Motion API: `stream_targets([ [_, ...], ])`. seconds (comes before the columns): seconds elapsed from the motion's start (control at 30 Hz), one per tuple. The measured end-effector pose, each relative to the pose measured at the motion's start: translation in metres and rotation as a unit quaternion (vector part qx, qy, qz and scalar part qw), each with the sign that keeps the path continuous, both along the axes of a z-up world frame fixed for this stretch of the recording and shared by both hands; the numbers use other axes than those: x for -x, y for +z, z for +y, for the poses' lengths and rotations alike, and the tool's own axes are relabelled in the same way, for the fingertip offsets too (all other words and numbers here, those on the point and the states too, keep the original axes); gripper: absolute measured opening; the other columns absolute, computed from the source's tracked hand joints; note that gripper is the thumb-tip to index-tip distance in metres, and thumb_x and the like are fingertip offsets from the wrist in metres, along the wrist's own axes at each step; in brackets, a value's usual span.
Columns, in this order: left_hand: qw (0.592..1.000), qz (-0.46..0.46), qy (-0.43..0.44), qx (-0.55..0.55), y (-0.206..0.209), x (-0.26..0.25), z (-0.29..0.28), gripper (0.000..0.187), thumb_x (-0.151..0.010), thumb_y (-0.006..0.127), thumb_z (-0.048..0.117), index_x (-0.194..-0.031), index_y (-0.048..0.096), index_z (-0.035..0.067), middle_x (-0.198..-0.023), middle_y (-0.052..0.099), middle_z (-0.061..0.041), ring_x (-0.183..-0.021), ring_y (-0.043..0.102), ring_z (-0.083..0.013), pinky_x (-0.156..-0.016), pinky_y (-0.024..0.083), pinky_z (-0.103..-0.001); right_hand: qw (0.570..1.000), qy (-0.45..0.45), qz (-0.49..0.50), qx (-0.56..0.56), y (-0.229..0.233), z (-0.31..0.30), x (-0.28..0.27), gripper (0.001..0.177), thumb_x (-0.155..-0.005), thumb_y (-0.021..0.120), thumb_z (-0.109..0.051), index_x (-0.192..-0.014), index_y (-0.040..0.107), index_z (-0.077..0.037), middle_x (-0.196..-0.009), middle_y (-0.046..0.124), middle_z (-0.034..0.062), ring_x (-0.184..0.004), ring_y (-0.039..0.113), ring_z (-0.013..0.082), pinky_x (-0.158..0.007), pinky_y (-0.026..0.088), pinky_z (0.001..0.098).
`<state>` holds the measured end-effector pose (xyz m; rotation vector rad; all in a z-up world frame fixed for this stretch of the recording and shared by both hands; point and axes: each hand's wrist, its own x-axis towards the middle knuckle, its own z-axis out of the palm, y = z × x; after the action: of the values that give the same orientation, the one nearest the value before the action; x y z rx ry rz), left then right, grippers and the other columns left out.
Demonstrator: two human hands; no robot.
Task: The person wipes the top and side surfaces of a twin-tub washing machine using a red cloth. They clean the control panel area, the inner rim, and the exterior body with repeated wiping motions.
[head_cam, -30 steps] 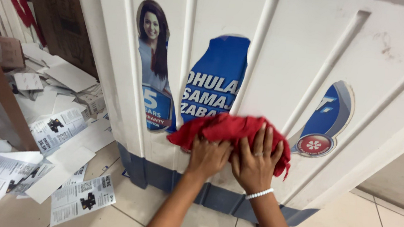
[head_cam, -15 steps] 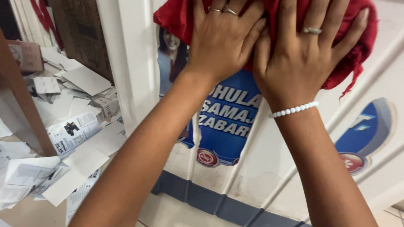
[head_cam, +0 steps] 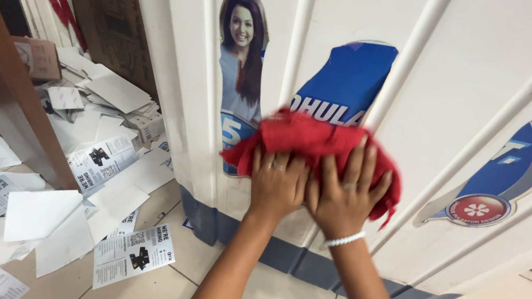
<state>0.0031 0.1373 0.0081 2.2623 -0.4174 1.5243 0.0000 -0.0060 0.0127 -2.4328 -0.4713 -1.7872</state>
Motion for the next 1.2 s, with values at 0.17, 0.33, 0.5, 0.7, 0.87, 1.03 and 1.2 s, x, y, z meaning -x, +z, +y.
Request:
stream_targets([
  [0.17, 0.997, 0.052, -0.007, -0.049, -0.088, 0.008, 0.006, 0.026, -0.095, 0.061, 0.027, -0.116, 0.068, 0.013, -0.123, 0.063, -0.013, -0.12, 0.056, -0.0361, -0.103, 0.041, -0.057, 0.997, -0.01, 0.063, 0.047, -0.103, -0.007, 0.002, 0.041, -0.093, 0.062, -0.043, -0.123, 0.071, -0.017, -0.158, 0.042, 0.0266, -0.151, 0.032, 0.041, -0.121, 0.005, 0.062],
  [0.33, 0.995, 0.05, -0.027, -0.084, -0.131, 0.029, 0.014, 0.031, -0.094, 0.061, 0.025, -0.122, 0.065, 0.011, -0.126, 0.063, -0.013, -0.12, 0.057, -0.0339, -0.102, 0.042, -0.054, 0.988, 0.025, 0.121, 0.097, -0.159, -0.021, 0.005, 0.041, -0.09, 0.063, -0.045, -0.124, 0.068, -0.022, -0.159, 0.042, 0.0184, -0.149, 0.035, 0.0332, -0.12, 0.011, 0.0618],
  [0.5, 0.991, 0.071, -0.029, -0.114, -0.138, 0.026, 0.022, 0.028, -0.096, 0.062, 0.029, -0.119, 0.067, 0.013, -0.117, 0.065, -0.011, -0.111, 0.059, -0.0331, -0.093, 0.042, -0.052, 0.984, 0.046, 0.126, 0.116, -0.163, -0.025, 0.006, 0.045, -0.089, 0.064, -0.045, -0.128, 0.067, -0.025, -0.16, 0.04, 0.0157, -0.149, 0.034, 0.0308, -0.118, 0.011, 0.0609],
  [0.7, 0.992, 0.082, -0.034, -0.085, -0.079, 0.01, 0.024, 0.018, -0.099, 0.06, 0.027, -0.102, 0.07, 0.013, -0.105, 0.069, -0.009, -0.102, 0.063, -0.0302, -0.09, 0.044, -0.053, 0.991, 0.031, 0.088, 0.091, -0.083, -0.013, 0.006, 0.038, -0.094, 0.061, -0.039, -0.126, 0.07, -0.019, -0.16, 0.044, 0.0197, -0.153, 0.034, 0.0349, -0.123, 0.009, 0.0587],
  [0.87, 0.993, 0.067, -0.093, -0.027, 0.018, -0.006, 0.022, 0.026, -0.094, 0.057, 0.017, -0.113, 0.066, 0.003, -0.116, 0.063, -0.023, -0.108, 0.059, -0.0421, -0.098, 0.046, -0.054, 0.997, 0.023, 0.001, 0.07, 0.032, 0.007, 0.007, 0.044, -0.103, 0.061, -0.042, -0.135, 0.072, -0.013, -0.164, 0.041, 0.024, -0.156, 0.031, 0.0401, -0.125, 0.005, 0.0587],
  [1.03, 0.99, -0.105, -0.07, -0.058, 0.138, -0.038, 0.051, 0.034, -0.097, 0.055, 0.02, -0.123, 0.06, -0.001, -0.134, 0.055, -0.03, -0.126, 0.049, -0.0523, -0.112, 0.039, -0.057, 0.997, 0.034, -0.032, 0.054, 0.155, 0.038, 0.001, 0.052, -0.115, 0.055, -0.039, -0.158, 0.063, -0.011, -0.169, 0.034, 0.0269, -0.158, 0.026, 0.0416, -0.123, 0.003, 0.0625],
  [1.2, 0.987, -0.136, 0.031, -0.074, 0.241, -0.06, 0.109, 0.036, -0.099, 0.053, 0.026, -0.125, 0.061, 0.002, -0.132, 0.063, -0.018, -0.124, 0.054, -0.0431, -0.108, 0.032, -0.065, 0.988, 0.111, -0.104, 0.04, 0.244, 0.093, -0.019, 0.044, -0.109, 0.053, -0.024, -0.148, 0.061, -0.005, -0.152, 0.047, 0.0296, -0.143, 0.034, 0.0499, -0.115, 0.009, 0.0703],
])
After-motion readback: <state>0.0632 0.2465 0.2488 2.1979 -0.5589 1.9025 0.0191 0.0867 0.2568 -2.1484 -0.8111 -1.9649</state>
